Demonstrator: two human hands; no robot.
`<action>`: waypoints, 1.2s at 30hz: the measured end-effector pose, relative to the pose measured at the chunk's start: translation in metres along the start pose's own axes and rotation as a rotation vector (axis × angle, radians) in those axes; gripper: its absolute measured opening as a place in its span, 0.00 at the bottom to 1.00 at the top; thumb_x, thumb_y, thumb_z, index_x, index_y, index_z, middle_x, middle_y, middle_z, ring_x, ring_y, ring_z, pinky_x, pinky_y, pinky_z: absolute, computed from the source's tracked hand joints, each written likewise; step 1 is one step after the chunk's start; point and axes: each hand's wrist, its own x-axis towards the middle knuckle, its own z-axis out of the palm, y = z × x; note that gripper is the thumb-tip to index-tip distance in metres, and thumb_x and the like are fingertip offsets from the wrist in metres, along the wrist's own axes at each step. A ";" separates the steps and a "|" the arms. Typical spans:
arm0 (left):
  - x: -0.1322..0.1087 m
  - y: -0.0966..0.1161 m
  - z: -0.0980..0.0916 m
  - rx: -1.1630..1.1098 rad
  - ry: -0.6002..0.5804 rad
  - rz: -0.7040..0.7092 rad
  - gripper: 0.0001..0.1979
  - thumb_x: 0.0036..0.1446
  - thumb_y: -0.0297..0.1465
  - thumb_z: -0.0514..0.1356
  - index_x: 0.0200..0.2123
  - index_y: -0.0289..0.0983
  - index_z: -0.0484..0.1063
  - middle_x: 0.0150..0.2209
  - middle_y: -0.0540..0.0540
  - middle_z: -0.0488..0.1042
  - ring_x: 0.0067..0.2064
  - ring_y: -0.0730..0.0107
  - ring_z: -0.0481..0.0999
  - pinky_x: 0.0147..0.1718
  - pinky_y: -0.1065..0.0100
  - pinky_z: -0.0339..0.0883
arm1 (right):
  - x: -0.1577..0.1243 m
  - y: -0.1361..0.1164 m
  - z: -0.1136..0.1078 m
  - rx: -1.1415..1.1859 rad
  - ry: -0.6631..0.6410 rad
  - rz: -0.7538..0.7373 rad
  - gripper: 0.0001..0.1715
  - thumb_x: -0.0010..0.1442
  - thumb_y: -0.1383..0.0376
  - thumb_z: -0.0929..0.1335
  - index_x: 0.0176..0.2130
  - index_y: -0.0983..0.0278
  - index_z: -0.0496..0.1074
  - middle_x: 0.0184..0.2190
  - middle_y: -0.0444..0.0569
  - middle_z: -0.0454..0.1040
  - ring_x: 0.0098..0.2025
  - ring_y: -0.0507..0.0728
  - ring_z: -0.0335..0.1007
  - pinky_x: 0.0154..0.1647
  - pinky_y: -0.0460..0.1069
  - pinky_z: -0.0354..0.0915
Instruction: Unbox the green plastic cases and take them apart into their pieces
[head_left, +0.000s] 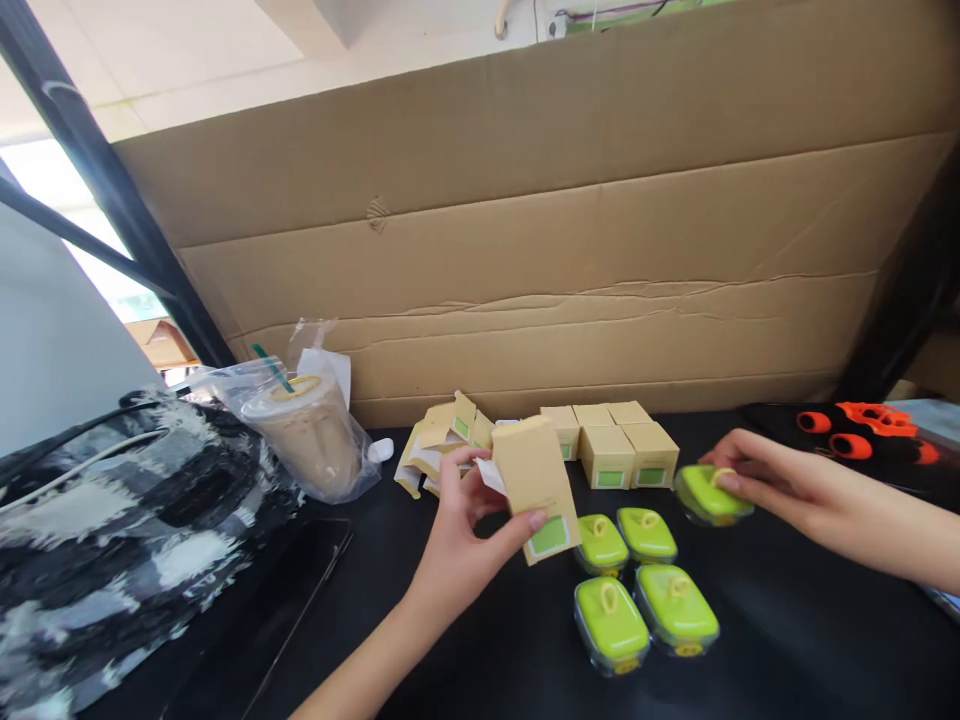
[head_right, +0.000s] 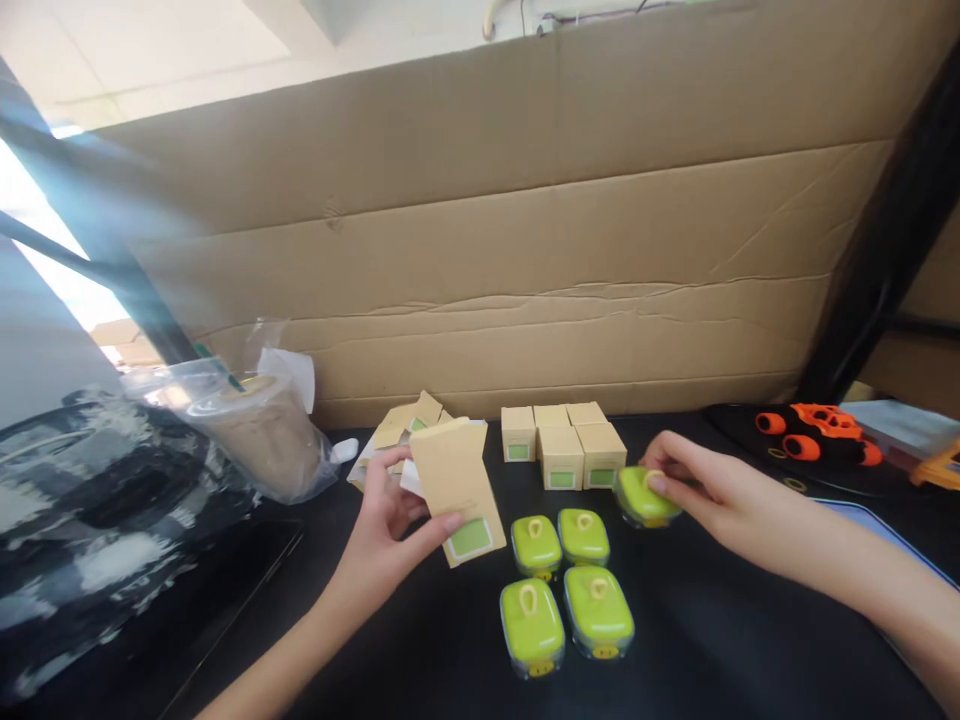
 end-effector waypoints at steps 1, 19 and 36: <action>0.000 0.004 0.001 -0.128 0.005 -0.101 0.26 0.50 0.31 0.67 0.45 0.43 0.54 0.39 0.48 0.76 0.40 0.66 0.78 0.41 0.64 0.73 | -0.001 0.007 0.001 -0.069 -0.065 -0.029 0.20 0.56 0.46 0.65 0.27 0.58 0.69 0.21 0.46 0.70 0.24 0.56 0.67 0.23 0.49 0.67; -0.009 0.012 0.019 -0.760 -0.129 -0.696 0.14 0.60 0.33 0.57 0.44 0.30 0.74 0.43 0.39 0.78 0.40 0.67 0.77 0.41 0.67 0.70 | -0.027 -0.063 0.080 -0.643 0.301 -1.059 0.21 0.65 0.75 0.58 0.52 0.63 0.70 0.48 0.47 0.77 0.53 0.54 0.69 0.61 0.55 0.62; -0.011 0.007 0.023 -0.801 -0.132 -0.828 0.16 0.63 0.34 0.54 0.43 0.27 0.75 0.39 0.39 0.77 0.37 0.69 0.76 0.39 0.69 0.70 | -0.037 -0.043 0.082 -0.683 0.302 -1.065 0.23 0.66 0.75 0.55 0.53 0.66 0.70 0.50 0.48 0.75 0.55 0.53 0.68 0.64 0.56 0.58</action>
